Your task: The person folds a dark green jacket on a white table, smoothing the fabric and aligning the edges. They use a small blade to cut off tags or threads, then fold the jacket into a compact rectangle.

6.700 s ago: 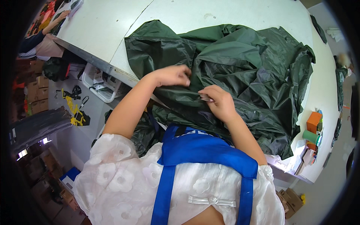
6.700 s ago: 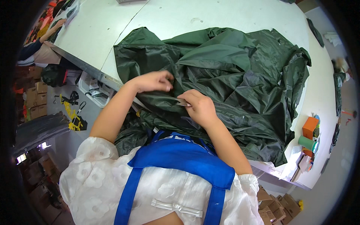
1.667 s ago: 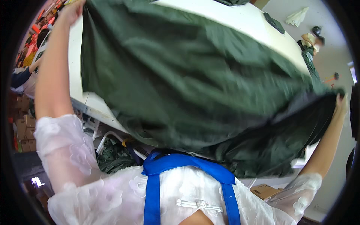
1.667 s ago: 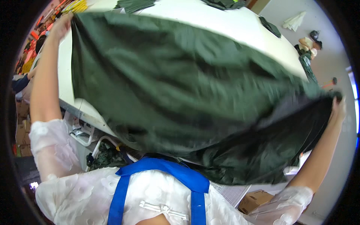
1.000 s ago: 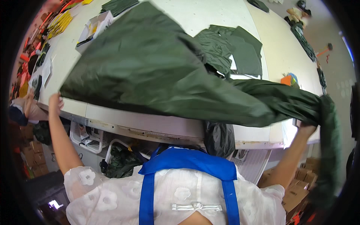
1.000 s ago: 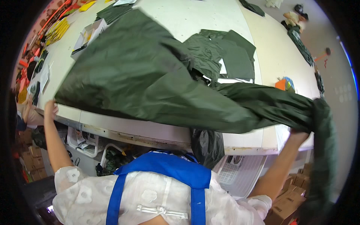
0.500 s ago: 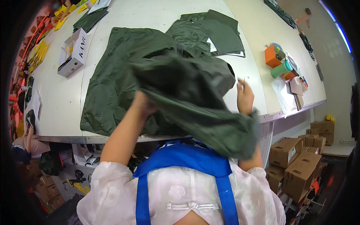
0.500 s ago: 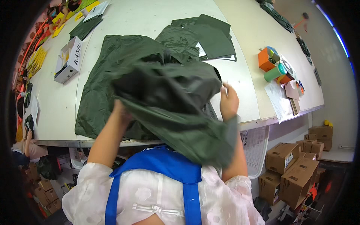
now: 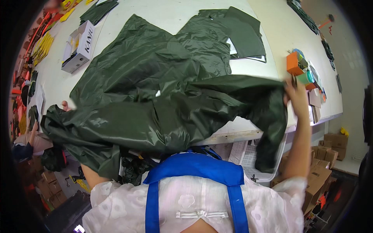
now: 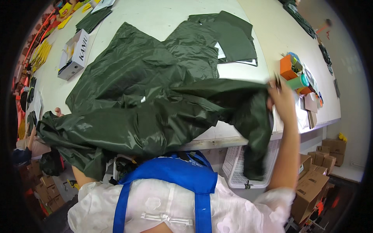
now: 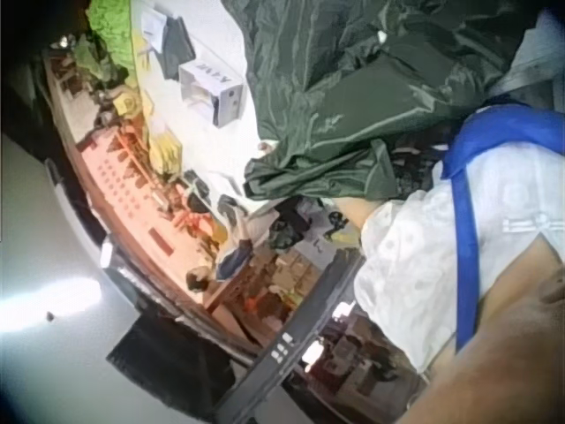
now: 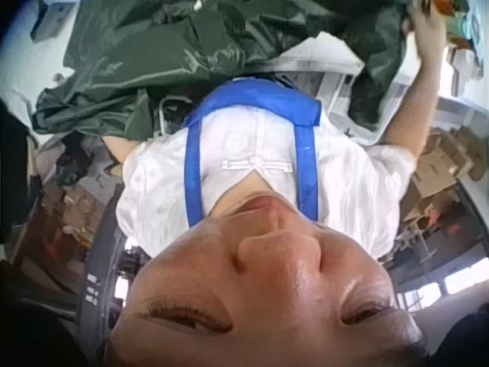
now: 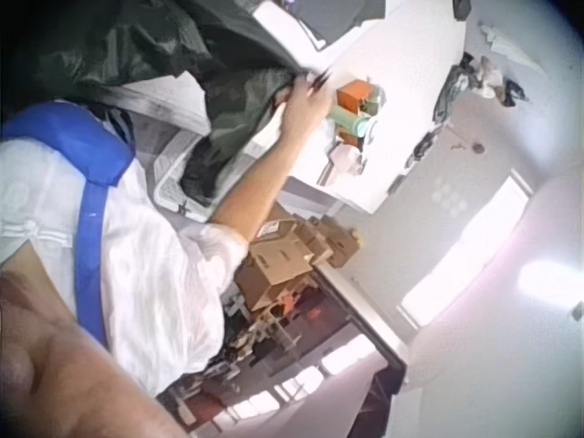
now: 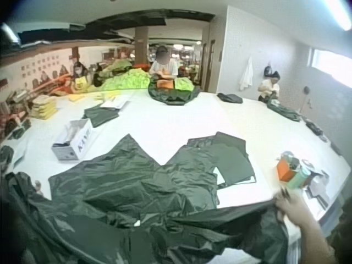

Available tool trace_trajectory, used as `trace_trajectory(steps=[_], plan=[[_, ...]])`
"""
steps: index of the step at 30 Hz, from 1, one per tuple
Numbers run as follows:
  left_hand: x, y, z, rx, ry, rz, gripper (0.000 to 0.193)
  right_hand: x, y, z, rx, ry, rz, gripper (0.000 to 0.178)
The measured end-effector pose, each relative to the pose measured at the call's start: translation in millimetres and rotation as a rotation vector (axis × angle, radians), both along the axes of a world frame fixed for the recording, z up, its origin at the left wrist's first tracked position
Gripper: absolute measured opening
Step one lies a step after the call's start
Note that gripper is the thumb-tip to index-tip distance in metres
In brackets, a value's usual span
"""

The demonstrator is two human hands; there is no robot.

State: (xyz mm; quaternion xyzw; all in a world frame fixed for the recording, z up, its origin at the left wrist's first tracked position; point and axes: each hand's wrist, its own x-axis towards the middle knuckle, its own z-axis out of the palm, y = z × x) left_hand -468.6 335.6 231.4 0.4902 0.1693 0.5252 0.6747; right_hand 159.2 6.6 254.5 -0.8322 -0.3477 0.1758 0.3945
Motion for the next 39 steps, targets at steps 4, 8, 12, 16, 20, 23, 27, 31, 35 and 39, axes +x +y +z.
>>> trace_trajectory(steps=[4, 8, 12, 16, 20, 23, 27, 31, 35, 39], plan=[[-90.1, 23.8, -67.6, -0.274, 0.708, 0.557, 0.032, 81.1, 189.0, 79.8, 0.169, -0.772, 0.351, 0.028], [-34.9, 25.4, -116.5, 0.205, 1.593, 0.813, 0.035, 152.0, 205.1, 153.2, 0.531, -0.556, -0.020, 0.023], [247.8, -71.8, -53.6, 0.143, 0.742, -0.277, 0.038, 225.8, 167.8, 150.9, 0.712, -0.247, -0.137, 0.022], [455.2, -195.5, -59.7, 0.227, 0.381, -1.191, 0.042, 193.2, 114.5, 116.5, 0.399, -0.372, -0.100, 0.027], [485.3, -210.6, -133.5, 1.333, 0.605, -0.567, 0.043, 94.7, 141.3, -1.3, -0.059, -0.343, 0.028, 0.044], [437.4, -151.4, -159.1, 1.143, 0.706, -0.411, 0.044, 58.3, 101.1, -96.1, -0.326, -0.568, 0.156, 0.076], [315.3, -102.7, -180.0, 0.868, 1.420, -0.056, 0.079, 27.6, 96.1, -158.1, -0.557, -0.596, -0.107, 0.073], [207.0, -90.3, -234.6, 0.475, 1.990, -0.172, 0.088, 96.9, 83.2, -183.3, -0.397, -0.372, 0.092, 0.036], [146.1, -55.8, -230.4, 0.414, 1.997, -0.214, 0.091, 220.4, -4.3, -172.6, -0.500, -0.161, 0.023, 0.032], [140.4, -46.5, -225.2, 0.356, 1.968, -0.278, 0.083, 234.3, -22.5, -147.7, -1.017, -0.525, 0.036, 0.040]])
